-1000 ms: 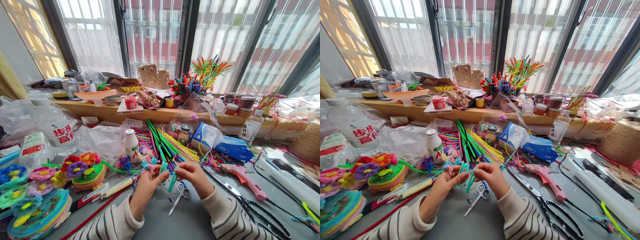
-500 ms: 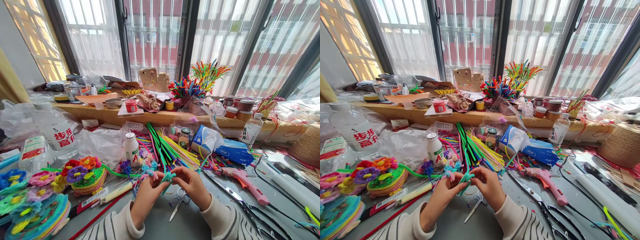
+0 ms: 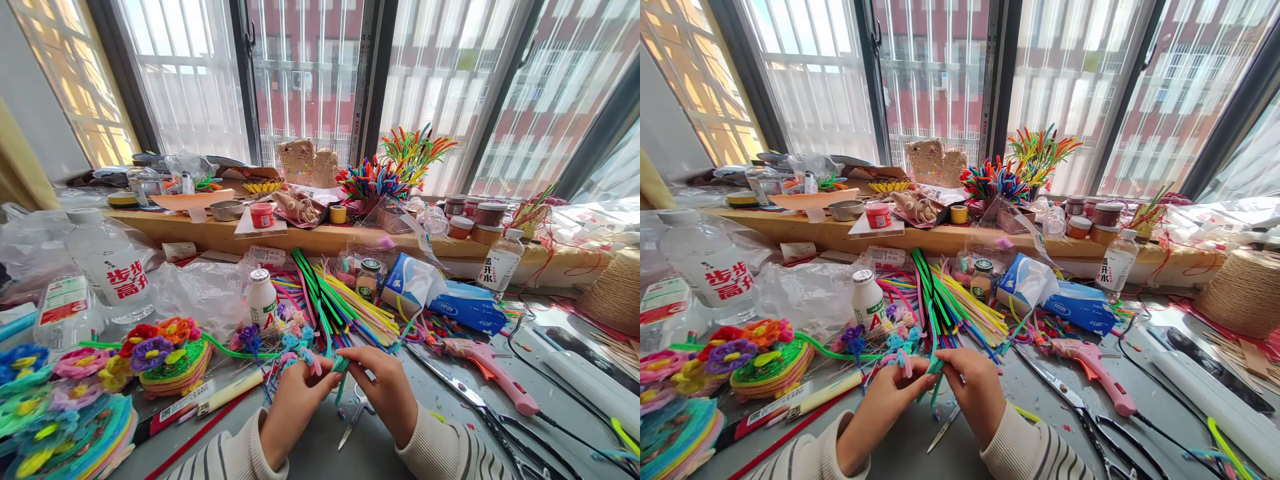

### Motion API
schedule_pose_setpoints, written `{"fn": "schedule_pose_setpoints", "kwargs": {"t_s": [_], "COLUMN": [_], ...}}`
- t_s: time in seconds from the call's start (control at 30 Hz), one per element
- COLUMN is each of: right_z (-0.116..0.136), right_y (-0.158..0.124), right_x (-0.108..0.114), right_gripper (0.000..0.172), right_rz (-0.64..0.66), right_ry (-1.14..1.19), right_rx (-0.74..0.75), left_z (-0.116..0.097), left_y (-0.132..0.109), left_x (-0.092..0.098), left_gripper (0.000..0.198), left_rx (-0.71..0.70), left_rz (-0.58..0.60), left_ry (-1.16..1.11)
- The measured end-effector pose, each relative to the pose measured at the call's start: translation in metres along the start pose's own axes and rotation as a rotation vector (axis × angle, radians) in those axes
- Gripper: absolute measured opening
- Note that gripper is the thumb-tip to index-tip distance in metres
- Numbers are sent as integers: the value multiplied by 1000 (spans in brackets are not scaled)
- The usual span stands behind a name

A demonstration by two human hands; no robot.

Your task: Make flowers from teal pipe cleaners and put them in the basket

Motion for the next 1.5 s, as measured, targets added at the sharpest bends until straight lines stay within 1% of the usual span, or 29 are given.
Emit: {"fn": "schedule_pose_setpoints", "kwargs": {"t_s": [0.1, 0.2, 0.33, 0.43, 0.6, 0.7, 0.83, 1.0, 1.13, 1.23, 1.3, 1.43, 1.5], "right_z": [3, 5, 5, 2, -6, -6, -5, -6, -6, -3, 0, 3, 3], "right_y": [-1, -2, -3, -2, 0, 2, 1, 0, 2, 3, 3, 2, 2], "right_x": [0, -1, -1, -1, -4, -6, -4, -5, -4, -3, -1, 1, 1], "right_gripper": [22, 24, 26, 25, 22, 16, 15, 18, 24, 24, 23, 21, 21], "right_rz": [-10, -27, -40, -35, 44, 62, 39, 75, 77, 89, 84, 63, 69], "right_ry": [-68, -78, -45, 48, 287, 310, 281, 298, 254, 172, 144, 124, 132], "right_rx": [36, 75, 78, -4, -234, -272, -259, -231, -152, -69, -43, -37, -39], "left_z": [0, -1, -4, -6, -10, -10, -11, -11, -8, -6, -5, -3, -4], "left_y": [0, -1, 0, 0, -1, -2, -3, -4, -4, -5, -5, -5, -4], "left_x": [0, 0, -4, -5, -5, -6, -9, -8, -8, -9, -10, -16, -18], "left_gripper": [27, 27, 26, 24, 25, 26, 25, 26, 30, 30, 29, 24, 23], "left_rx": [-16, -29, -17, -20, -12, 29, 62, 36, 16, 25, 58, 164, 168], "left_rz": [-3, 0, 65, 108, 101, 112, 150, 136, 161, 198, 216, 249, 263], "left_ry": [37, 38, -23, -62, -92, -134, -224, -184, -139, -134, -183, -355, -404]}}
Point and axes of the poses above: each hand's wrist, its own y-axis towards the middle knuckle, its own x-axis out of the back of the hand, z = x × y, the point moved 4 cm from there along y, towards the middle knuckle, and after that the axes turned 8 degrees about -x, right-handed, at the moved point
